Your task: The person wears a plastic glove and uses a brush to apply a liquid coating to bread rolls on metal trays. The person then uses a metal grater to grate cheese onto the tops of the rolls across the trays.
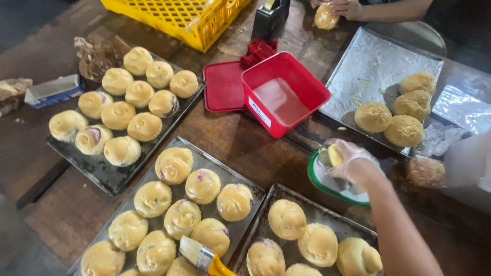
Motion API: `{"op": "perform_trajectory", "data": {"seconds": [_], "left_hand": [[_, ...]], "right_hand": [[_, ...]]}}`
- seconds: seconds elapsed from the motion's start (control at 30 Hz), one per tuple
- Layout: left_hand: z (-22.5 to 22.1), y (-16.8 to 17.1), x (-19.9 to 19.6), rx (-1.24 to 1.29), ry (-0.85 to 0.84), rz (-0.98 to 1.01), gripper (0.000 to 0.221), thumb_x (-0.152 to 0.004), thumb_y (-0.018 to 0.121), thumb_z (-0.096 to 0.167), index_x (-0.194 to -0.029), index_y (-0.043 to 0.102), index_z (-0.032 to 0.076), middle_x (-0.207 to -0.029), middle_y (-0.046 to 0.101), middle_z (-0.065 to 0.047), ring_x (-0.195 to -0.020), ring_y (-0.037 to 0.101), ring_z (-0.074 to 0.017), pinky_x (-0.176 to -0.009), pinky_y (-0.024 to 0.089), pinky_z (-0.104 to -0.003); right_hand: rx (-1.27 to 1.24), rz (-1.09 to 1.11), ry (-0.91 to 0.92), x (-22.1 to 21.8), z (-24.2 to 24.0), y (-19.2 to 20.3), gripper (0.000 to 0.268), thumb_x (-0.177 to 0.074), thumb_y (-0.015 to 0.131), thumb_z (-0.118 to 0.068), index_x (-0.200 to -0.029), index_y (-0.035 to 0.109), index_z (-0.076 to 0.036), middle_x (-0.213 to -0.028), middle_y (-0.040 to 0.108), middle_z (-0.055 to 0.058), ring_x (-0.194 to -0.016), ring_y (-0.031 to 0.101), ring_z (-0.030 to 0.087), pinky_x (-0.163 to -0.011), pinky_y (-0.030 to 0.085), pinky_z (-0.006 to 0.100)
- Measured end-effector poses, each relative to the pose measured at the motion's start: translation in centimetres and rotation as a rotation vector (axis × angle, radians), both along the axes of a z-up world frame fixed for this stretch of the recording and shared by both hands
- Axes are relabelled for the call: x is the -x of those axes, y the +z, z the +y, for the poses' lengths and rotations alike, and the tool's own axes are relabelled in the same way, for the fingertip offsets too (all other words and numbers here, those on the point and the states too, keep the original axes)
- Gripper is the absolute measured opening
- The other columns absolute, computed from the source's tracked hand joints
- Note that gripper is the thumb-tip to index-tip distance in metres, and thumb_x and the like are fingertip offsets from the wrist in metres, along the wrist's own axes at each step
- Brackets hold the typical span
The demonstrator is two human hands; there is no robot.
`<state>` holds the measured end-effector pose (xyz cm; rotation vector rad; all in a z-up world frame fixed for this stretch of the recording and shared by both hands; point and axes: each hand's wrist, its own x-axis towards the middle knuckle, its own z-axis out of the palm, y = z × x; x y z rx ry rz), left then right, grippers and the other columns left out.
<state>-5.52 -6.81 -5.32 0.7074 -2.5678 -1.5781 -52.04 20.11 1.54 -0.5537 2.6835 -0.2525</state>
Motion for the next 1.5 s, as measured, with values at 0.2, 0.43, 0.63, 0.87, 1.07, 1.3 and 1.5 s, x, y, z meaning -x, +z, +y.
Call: {"op": "perform_trajectory", "data": {"seconds": [0.2, 0.43, 0.63, 0.87, 1.07, 1.3, 1.5], "left_hand": [[0.3, 7.3, 5.5, -0.006, -0.278, 0.447, 0.028, -0.078, 0.076, 0.001, -0.103, 0.068, 0.009, -0.093, 0.071, -0.010, -0.088, 0.069, -0.0283, -0.075, 0.055, -0.037], [4.2, 5.2, 28.0, 0.468, -0.554, 0.692, 0.043, -0.077, 0.059, -0.004, -0.119, 0.060, 0.008, -0.121, 0.065, -0.012, -0.123, 0.059, -0.0345, -0.109, 0.048, -0.041], [9.2, -0.1, 40.5, 0.948, -0.548, 0.608, 0.064, -0.082, 0.063, 0.022, -0.143, 0.050, 0.010, -0.136, 0.060, -0.012, -0.135, 0.048, -0.0335, -0.109, 0.032, -0.057], [9.0, -0.6, 41.3, 1.080, -0.703, 0.253, 0.029, -0.091, 0.061, 0.018, -0.119, 0.065, 0.012, -0.115, 0.065, -0.011, -0.121, 0.058, -0.0293, -0.115, 0.030, -0.060], [9.4, 5.0, 37.6, 0.948, -0.709, 0.146, 0.022, -0.087, 0.066, 0.022, -0.103, 0.068, 0.006, -0.110, 0.066, -0.017, -0.113, 0.063, -0.0337, -0.097, 0.047, -0.046], [3.4, 7.8, 28.5, 0.615, -0.565, 0.063, 0.031, -0.094, 0.064, 0.032, -0.108, 0.059, 0.004, -0.106, 0.065, -0.021, -0.091, 0.067, -0.0454, -0.076, 0.052, -0.056], [-1.3, 7.5, 14.4, 0.064, -0.334, 0.117, 0.024, -0.097, 0.060, 0.026, -0.109, 0.056, 0.006, -0.093, 0.071, -0.019, -0.089, 0.069, -0.0403, -0.076, 0.053, -0.048]], "right_hand": [[0.332, 0.079, 0.124, -2.5, 2.3, -2.6, 0.085, -0.062, 0.090, -0.022, -0.141, 0.056, -0.023, -0.135, 0.062, 0.011, -0.121, 0.060, 0.031, -0.101, 0.049, 0.040], [1.281, -0.231, -0.277, -2.5, 3.6, -5.1, 0.072, -0.079, 0.078, -0.017, -0.146, 0.055, -0.009, -0.129, 0.070, 0.000, -0.108, 0.066, 0.014, -0.092, 0.055, 0.027], [2.131, -0.789, -0.653, -6.9, 6.1, -3.1, 0.053, -0.096, 0.065, -0.041, -0.126, 0.065, 0.003, -0.117, 0.072, 0.021, -0.102, 0.070, 0.031, -0.092, 0.060, 0.039], [2.272, -0.813, -0.738, -11.4, 8.8, -2.5, 0.045, -0.104, 0.053, -0.033, -0.128, 0.062, 0.004, -0.119, 0.068, 0.021, -0.100, 0.068, 0.037, -0.088, 0.060, 0.049], [2.297, -0.990, -0.724, -13.9, 10.8, -2.1, 0.044, -0.105, 0.056, -0.031, -0.131, 0.061, 0.004, -0.124, 0.067, 0.022, -0.098, 0.068, 0.037, -0.083, 0.060, 0.049], [2.172, -0.772, -1.037, -19.1, 8.2, -2.1, 0.047, -0.100, 0.064, -0.045, -0.135, 0.063, -0.013, -0.137, 0.066, 0.012, -0.120, 0.068, 0.031, -0.094, 0.059, 0.042], [2.092, -0.839, -0.777, -25.5, 1.0, -1.5, 0.044, -0.108, 0.066, -0.048, -0.135, 0.062, -0.013, -0.133, 0.067, 0.014, -0.114, 0.063, 0.033, -0.088, 0.052, 0.046]]}}
